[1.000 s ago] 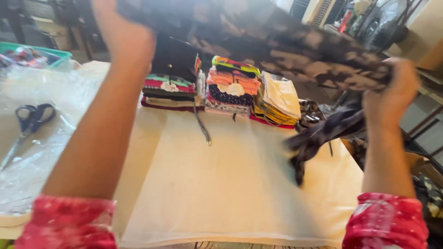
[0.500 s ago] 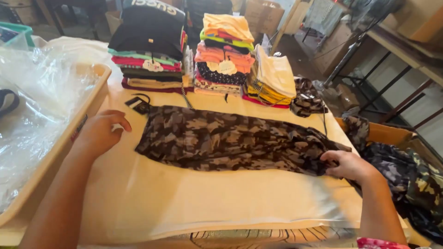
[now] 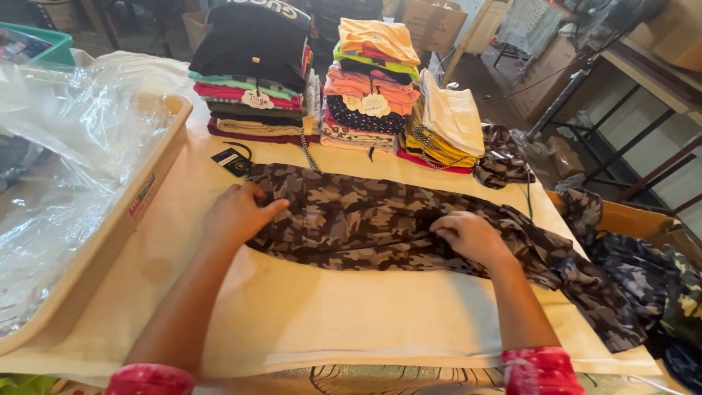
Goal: The person folds a camouflage-patterned garment on a table, smoothing it out and folding it into a compact rectangle. They then place the folded item into a cardboard box and briefly handle a stack of colorful folded clothes before returning to the box to retrieve another garment.
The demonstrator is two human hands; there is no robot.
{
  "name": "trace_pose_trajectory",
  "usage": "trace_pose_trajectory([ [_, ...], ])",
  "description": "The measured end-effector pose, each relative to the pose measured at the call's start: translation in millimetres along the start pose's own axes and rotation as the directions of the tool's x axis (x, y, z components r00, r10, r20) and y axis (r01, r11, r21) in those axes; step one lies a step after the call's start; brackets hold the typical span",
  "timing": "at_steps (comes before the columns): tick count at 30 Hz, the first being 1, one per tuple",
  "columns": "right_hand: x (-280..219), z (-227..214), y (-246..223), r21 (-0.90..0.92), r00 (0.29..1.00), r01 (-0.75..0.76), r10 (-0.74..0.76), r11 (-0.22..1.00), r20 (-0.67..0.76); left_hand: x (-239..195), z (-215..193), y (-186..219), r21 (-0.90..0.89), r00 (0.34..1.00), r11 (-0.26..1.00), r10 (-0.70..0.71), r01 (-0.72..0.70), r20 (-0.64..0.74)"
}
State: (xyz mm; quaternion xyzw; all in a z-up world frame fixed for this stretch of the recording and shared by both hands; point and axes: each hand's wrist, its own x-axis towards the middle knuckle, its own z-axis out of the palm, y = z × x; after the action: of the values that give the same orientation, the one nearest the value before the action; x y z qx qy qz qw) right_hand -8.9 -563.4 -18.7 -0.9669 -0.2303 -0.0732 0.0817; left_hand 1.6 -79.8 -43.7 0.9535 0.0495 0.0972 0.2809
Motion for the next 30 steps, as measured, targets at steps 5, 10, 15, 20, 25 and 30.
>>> trace_pose_trajectory([
  [5, -11.4, -11.5, -44.4, 0.305, 0.990, -0.133, 0.115, 0.943, 0.079, -21.5, 8.6, 15.4, 0.306, 0.977, 0.952, 0.055, 0.012, -0.208],
  [10, -20.9, -8.8, -40.7, 0.381, 0.972, -0.157, 0.074, 0.911, 0.224, -19.8, 9.2, 18.5, 0.243, 0.988, 0.967, -0.036, 0.071, -0.149],
  [15, -22.1, -17.2, -62.9, 0.337, 0.975, 0.059, -0.127, 0.940, 0.184, -18.3, -2.9, 15.9, 0.160, 0.982, 0.969, -0.189, 0.189, -0.016],
  [20, -24.8, -7.6, -54.2, 0.230, 0.972, 0.064, -0.113, 0.971, 0.205, -6.8, 15.0, -7.2, 0.033, 0.998, 0.998, -0.053, 0.054, -0.042],
  [25, -38.6, -13.2, -32.4, 0.584, 0.818, -0.342, -0.073, 0.736, 0.571, -0.8, 6.5, -29.4, -0.040, 0.999, 0.999, -0.007, 0.005, -0.040],
  [30, -25.0, -15.1, -51.0, 0.207, 0.998, -0.059, 0.059, 0.977, 0.005, -7.2, -9.0, -30.1, -0.001, 0.995, 0.999, -0.043, 0.043, -0.089],
])
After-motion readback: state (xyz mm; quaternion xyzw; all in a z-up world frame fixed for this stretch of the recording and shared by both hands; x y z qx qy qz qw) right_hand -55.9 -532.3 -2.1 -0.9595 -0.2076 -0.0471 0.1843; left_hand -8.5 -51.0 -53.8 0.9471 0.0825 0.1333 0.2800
